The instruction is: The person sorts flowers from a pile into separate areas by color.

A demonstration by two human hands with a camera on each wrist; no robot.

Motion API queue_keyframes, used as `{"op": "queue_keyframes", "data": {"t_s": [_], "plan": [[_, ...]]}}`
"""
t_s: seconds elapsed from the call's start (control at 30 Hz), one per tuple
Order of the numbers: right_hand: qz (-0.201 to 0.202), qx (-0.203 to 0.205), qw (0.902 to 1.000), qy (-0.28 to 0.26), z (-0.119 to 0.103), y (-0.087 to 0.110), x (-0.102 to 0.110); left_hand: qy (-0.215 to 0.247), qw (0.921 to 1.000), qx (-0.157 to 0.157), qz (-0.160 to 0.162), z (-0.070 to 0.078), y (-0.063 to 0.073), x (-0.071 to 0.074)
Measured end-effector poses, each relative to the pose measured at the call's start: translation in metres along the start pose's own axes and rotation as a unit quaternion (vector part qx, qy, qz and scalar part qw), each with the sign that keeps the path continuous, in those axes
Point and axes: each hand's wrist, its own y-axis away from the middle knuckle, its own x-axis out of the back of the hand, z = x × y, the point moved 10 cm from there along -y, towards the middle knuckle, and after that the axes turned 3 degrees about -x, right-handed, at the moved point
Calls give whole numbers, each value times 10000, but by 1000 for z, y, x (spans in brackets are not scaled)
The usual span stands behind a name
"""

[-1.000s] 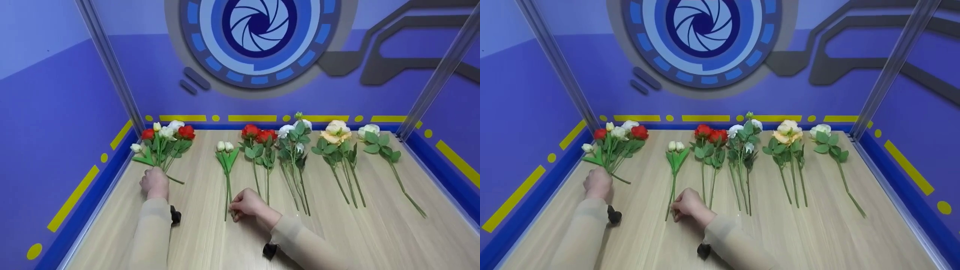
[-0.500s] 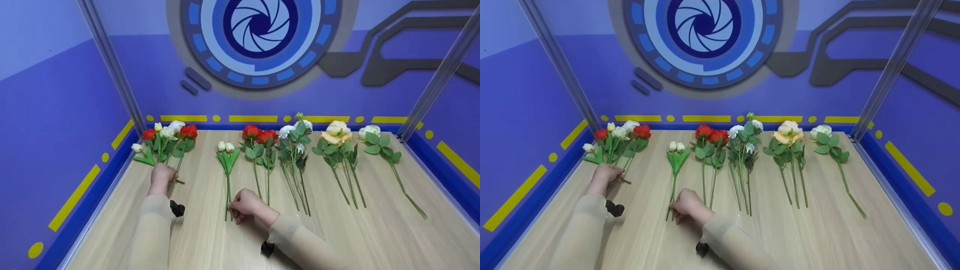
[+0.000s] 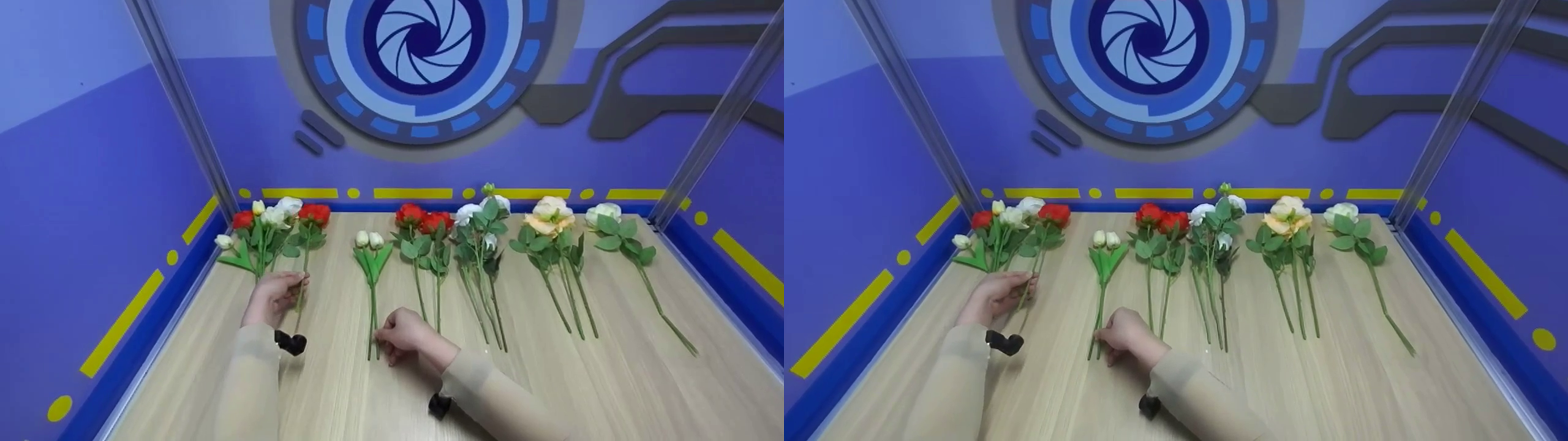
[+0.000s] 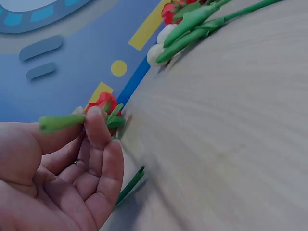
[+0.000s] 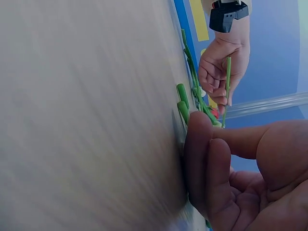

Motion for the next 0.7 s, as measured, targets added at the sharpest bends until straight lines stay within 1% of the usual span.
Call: {"op": "queue_keyframes", "data": {"t_s": [0.1, 0.2, 0.37, 0.5, 0.6, 0.7], "plan": [[21, 14, 10000, 82, 0, 2, 5, 190, 9998, -72, -38, -1, -1, -8], [83, 93, 9997, 214, -1, 4, 11, 251, 9994, -253, -51, 2, 1, -19], [345, 396, 9982, 299, -7, 7, 28, 144, 9974, -700, 25, 16, 12, -43], [383, 746, 9965, 1, -14, 10, 37, -4, 9938, -1108, -14, 27, 25, -69], [308, 975, 9939, -411, -18, 13, 39, 18, 9901, -1394, -168, 32, 36, -92], [271, 1124, 9899, -817, -20, 16, 42, 128, 9866, -1582, -387, 34, 44, -117]]}}
